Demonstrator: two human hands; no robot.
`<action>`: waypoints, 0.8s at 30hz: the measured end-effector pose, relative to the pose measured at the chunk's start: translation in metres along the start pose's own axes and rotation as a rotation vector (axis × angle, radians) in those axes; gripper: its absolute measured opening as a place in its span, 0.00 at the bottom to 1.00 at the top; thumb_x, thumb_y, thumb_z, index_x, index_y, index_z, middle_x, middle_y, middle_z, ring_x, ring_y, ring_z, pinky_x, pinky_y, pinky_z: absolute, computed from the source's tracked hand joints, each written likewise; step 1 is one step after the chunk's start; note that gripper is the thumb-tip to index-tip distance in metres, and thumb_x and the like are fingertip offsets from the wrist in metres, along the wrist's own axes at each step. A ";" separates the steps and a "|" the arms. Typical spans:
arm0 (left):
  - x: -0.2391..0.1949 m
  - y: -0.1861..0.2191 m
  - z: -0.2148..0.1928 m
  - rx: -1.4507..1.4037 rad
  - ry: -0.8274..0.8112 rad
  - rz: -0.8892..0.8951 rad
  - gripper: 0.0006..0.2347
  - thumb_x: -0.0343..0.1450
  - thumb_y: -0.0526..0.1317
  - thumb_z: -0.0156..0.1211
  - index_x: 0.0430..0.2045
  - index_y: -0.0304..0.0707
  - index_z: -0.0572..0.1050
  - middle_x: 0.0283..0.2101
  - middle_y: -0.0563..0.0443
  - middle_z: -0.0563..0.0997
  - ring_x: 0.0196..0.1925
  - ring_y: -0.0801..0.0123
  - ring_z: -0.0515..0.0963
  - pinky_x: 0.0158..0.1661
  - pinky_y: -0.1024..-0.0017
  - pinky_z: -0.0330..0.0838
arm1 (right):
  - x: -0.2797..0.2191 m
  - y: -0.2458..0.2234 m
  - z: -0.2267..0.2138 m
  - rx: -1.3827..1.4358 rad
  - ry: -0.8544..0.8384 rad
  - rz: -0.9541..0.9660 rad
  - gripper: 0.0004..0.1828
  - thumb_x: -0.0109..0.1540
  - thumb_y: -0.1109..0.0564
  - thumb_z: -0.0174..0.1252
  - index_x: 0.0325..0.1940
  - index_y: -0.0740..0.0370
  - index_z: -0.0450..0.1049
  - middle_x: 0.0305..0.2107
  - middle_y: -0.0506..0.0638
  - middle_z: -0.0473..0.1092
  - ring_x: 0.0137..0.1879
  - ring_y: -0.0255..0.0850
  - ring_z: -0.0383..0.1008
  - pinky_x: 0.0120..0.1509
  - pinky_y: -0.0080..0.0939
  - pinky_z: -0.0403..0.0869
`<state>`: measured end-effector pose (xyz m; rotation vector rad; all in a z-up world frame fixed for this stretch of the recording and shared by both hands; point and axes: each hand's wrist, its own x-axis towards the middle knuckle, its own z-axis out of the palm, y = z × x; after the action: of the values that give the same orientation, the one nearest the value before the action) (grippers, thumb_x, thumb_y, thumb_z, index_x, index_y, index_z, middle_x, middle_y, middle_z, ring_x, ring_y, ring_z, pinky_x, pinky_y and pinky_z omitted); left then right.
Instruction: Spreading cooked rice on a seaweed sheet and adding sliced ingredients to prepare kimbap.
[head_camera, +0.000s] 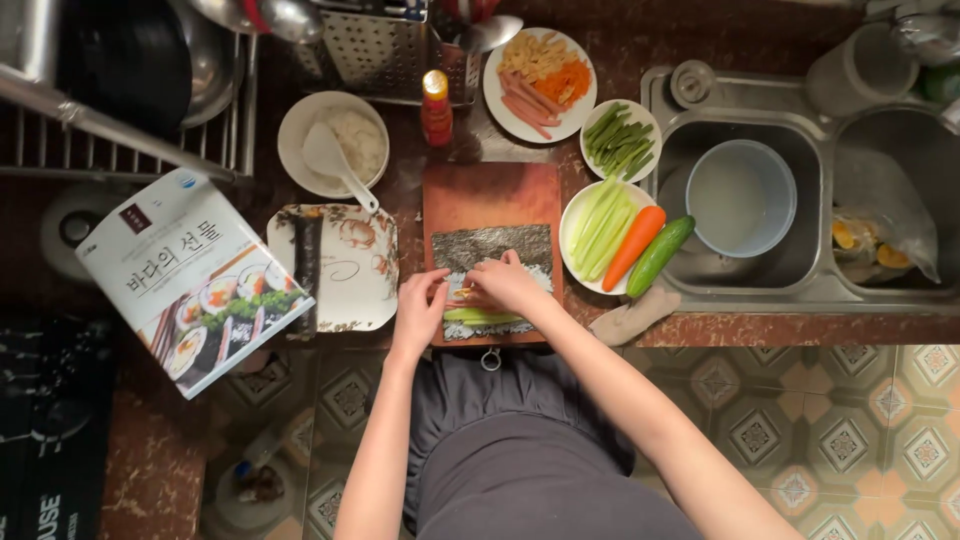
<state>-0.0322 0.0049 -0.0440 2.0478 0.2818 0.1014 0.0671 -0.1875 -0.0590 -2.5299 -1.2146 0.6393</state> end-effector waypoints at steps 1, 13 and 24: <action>-0.003 -0.003 0.001 0.001 0.002 0.000 0.10 0.72 0.36 0.61 0.46 0.38 0.80 0.43 0.44 0.81 0.46 0.53 0.78 0.50 0.61 0.72 | 0.000 -0.007 -0.005 0.000 0.000 -0.002 0.11 0.63 0.44 0.60 0.45 0.47 0.79 0.36 0.46 0.77 0.49 0.42 0.76 0.58 0.51 0.59; 0.001 -0.007 0.007 0.154 -0.139 0.149 0.10 0.67 0.36 0.66 0.42 0.39 0.81 0.42 0.46 0.79 0.48 0.51 0.76 0.50 0.59 0.71 | -0.022 0.005 0.009 0.430 0.192 0.120 0.19 0.57 0.57 0.67 0.52 0.58 0.79 0.38 0.56 0.76 0.46 0.52 0.77 0.53 0.49 0.74; 0.012 -0.002 -0.002 0.354 -0.269 0.256 0.13 0.64 0.37 0.68 0.42 0.41 0.80 0.42 0.52 0.79 0.49 0.57 0.75 0.50 0.58 0.66 | -0.019 0.002 0.031 0.404 0.302 0.100 0.10 0.59 0.56 0.66 0.44 0.57 0.82 0.39 0.54 0.77 0.46 0.51 0.78 0.51 0.47 0.75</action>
<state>-0.0211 0.0103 -0.0450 2.4102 -0.1426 -0.0732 0.0429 -0.2022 -0.0816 -2.2509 -0.7707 0.4469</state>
